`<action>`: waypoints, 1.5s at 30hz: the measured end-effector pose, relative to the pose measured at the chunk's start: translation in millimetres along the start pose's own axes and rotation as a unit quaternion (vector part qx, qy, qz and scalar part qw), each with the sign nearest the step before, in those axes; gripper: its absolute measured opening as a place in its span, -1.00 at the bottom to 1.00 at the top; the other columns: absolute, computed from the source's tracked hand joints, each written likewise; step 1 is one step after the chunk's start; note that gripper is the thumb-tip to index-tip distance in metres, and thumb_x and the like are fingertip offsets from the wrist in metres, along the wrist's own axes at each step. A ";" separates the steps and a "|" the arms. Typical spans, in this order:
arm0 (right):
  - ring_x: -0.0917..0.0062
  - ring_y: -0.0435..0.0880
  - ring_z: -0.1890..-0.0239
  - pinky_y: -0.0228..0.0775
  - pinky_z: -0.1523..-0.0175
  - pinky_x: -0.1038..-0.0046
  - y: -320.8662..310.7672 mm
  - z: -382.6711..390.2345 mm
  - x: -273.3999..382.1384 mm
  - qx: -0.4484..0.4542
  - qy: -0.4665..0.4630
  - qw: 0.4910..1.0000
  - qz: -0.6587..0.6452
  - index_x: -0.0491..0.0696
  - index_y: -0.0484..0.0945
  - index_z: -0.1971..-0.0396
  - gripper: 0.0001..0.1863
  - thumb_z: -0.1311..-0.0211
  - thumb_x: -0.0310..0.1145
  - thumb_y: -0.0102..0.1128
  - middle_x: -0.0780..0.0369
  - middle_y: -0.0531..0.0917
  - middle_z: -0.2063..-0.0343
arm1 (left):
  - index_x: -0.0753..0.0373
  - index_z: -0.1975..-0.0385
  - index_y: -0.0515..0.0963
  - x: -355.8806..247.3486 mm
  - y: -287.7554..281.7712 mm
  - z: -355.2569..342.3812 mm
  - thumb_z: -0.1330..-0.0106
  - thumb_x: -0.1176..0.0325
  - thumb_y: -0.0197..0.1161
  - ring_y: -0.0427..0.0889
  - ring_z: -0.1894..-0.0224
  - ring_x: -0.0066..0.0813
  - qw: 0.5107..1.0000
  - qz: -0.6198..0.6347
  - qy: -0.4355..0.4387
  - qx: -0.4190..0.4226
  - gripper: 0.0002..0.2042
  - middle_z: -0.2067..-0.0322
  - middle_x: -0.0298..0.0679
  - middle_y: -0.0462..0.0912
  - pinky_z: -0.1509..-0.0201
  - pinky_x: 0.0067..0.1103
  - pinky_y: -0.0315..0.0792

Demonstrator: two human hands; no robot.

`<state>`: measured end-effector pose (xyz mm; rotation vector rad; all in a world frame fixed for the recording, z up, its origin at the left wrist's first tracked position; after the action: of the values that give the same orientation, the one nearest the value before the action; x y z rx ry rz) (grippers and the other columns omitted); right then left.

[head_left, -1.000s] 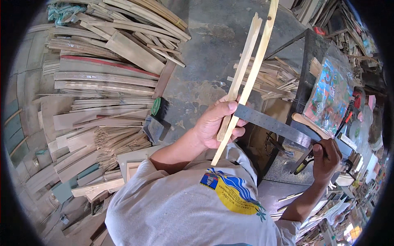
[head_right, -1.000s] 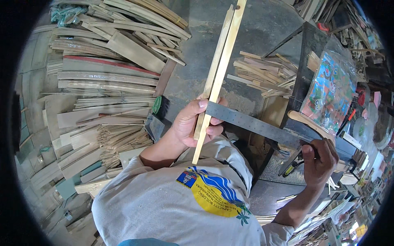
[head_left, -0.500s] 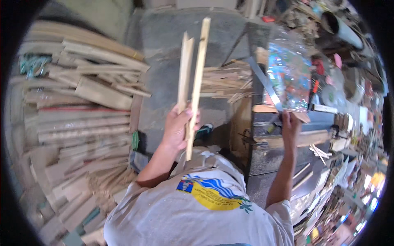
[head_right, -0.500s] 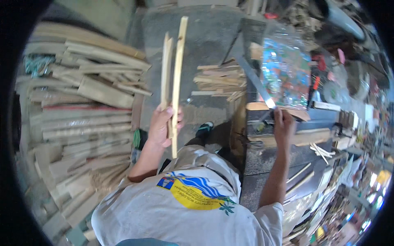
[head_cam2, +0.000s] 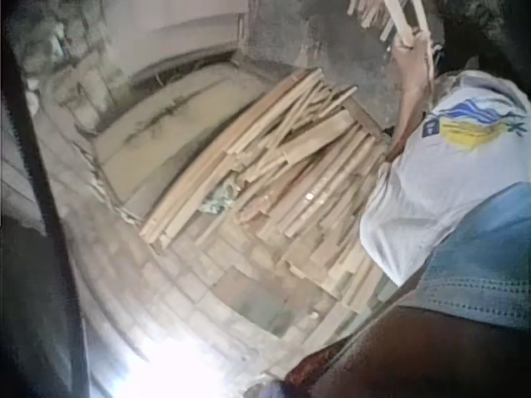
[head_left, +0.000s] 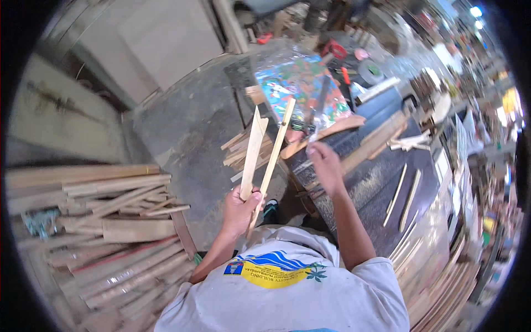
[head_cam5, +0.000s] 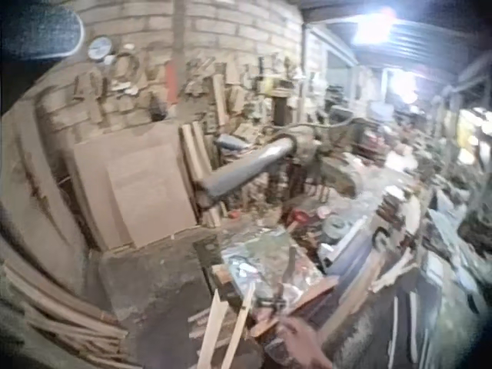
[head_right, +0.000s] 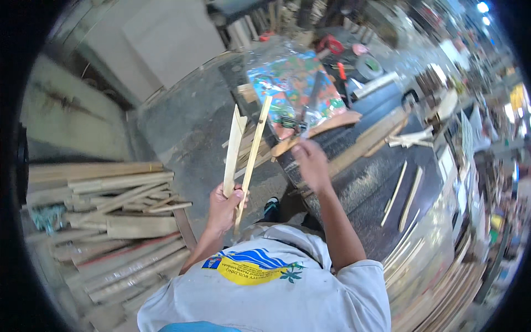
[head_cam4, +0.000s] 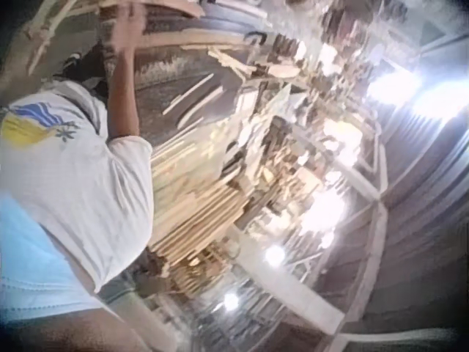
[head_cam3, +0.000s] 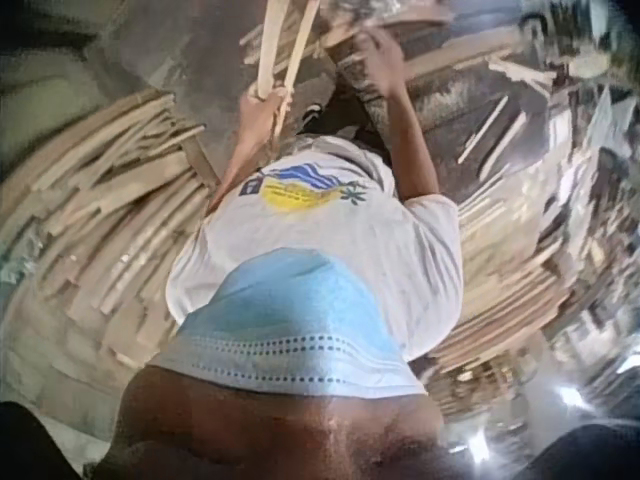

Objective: The person repeatedly picks up thin wooden strips and runs them along a stationary grinding surface to shape the edges. They frequently inspect the strips by holding them up and comparing them before continuing the grinding process.

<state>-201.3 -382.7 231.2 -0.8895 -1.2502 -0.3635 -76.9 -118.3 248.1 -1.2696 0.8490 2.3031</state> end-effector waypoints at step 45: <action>0.14 0.73 0.10 0.57 0.00 0.17 -335.2 489.2 -246.6 -0.455 0.522 0.673 0.260 -0.09 0.63 0.11 -0.72 -0.38 -0.21 0.36 0.09 0.71 0.13 | 0.29 0.13 0.54 109.6 344.1 31.3 -0.49 0.33 0.37 0.57 0.47 -0.72 0.803 -0.337 -0.032 0.491 -0.81 0.42 -0.33 0.65 0.41 -0.69 0.50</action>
<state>-830.7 -280.8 154.0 -1.4912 0.3850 -0.8984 -353.3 -350.9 279.2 -0.7816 1.1001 1.0420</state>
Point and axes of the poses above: each hand's wrist, its own z-axis away from the middle knuckle, its own y-axis out of the palm, x = y × z, the point moved 2 cm from there along -z, towards the middle knuckle
